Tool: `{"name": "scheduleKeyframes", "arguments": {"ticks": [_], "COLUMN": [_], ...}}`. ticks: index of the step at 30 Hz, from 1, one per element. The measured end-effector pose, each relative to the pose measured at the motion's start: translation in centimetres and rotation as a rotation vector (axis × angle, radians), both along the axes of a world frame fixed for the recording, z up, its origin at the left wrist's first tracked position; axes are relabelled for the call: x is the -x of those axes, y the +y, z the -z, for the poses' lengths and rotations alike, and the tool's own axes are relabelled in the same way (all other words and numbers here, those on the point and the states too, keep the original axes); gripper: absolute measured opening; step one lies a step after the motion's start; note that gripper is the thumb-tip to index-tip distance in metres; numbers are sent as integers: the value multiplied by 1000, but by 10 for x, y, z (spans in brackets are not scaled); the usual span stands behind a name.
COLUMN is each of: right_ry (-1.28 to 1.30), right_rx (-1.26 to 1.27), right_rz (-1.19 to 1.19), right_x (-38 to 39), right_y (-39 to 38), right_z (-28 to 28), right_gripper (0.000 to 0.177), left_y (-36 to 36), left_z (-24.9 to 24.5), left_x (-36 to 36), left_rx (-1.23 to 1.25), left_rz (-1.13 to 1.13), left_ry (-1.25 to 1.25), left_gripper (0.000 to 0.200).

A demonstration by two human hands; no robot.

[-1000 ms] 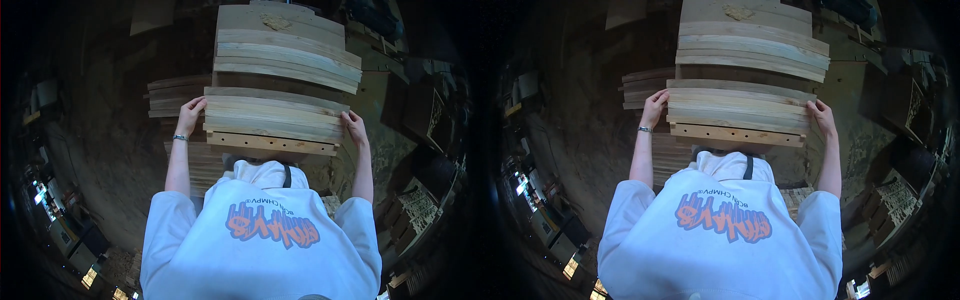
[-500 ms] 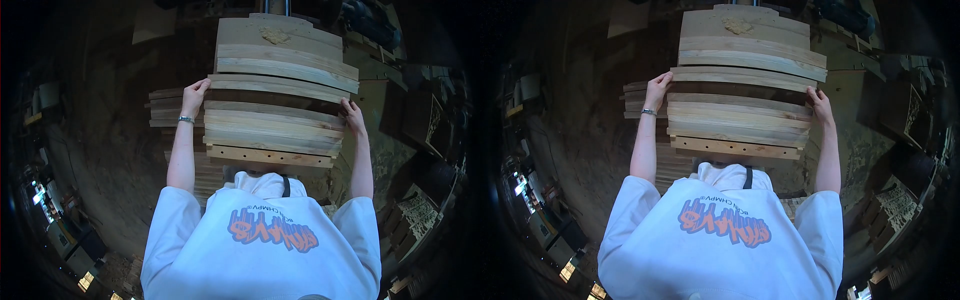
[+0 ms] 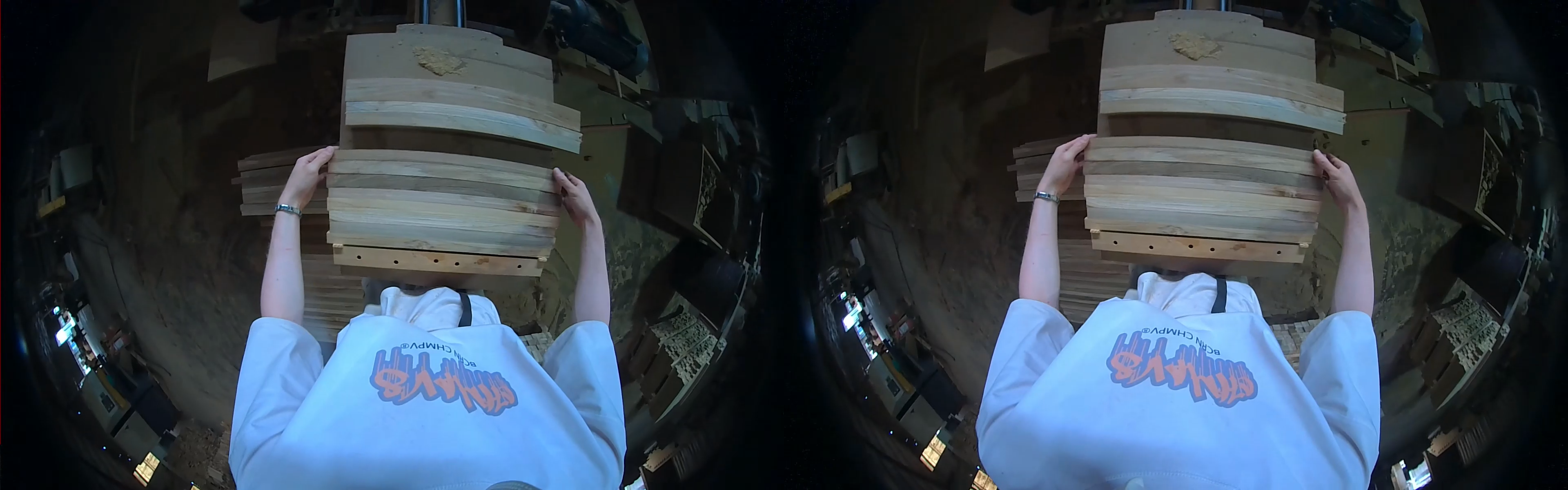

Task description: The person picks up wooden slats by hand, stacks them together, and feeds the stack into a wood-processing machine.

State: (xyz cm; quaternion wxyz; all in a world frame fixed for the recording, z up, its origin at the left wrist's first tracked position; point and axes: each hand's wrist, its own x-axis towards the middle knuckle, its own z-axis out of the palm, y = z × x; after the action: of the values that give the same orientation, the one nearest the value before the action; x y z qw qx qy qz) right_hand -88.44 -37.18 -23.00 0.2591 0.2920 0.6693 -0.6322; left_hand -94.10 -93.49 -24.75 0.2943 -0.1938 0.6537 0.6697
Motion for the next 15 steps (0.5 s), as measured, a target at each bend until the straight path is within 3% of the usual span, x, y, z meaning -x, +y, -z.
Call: {"name": "scheduleKeyframes", "arguments": {"ticks": [4, 6, 8, 11, 14, 15], "right_ry": [-68, -120, 152, 180, 158, 134], "right_rx": [-73, -38, 32, -106, -121, -110], "right_rz": [-21, -61, 375, 207, 143, 71], "right_x": [6, 19, 33, 48, 50, 49], "right_y": [-10, 8, 14, 11, 2, 6], "right_z": [-20, -1, 16, 24, 19, 17], "right_gripper": [49, 45, 45, 42, 39, 40], "left_y": [-8, -9, -2, 28, 24, 22], "left_z": [4, 5, 9, 3, 15, 16], "left_x": [5, 12, 26, 44, 43, 36], "left_rx": [-74, -113, 40, 88, 252, 204], "left_rz": [30, 25, -96, -219, -257, -279], "left_ry": [-31, -29, 22, 238, 230, 203], "left_gripper": [41, 41, 43, 44, 42, 40]}}
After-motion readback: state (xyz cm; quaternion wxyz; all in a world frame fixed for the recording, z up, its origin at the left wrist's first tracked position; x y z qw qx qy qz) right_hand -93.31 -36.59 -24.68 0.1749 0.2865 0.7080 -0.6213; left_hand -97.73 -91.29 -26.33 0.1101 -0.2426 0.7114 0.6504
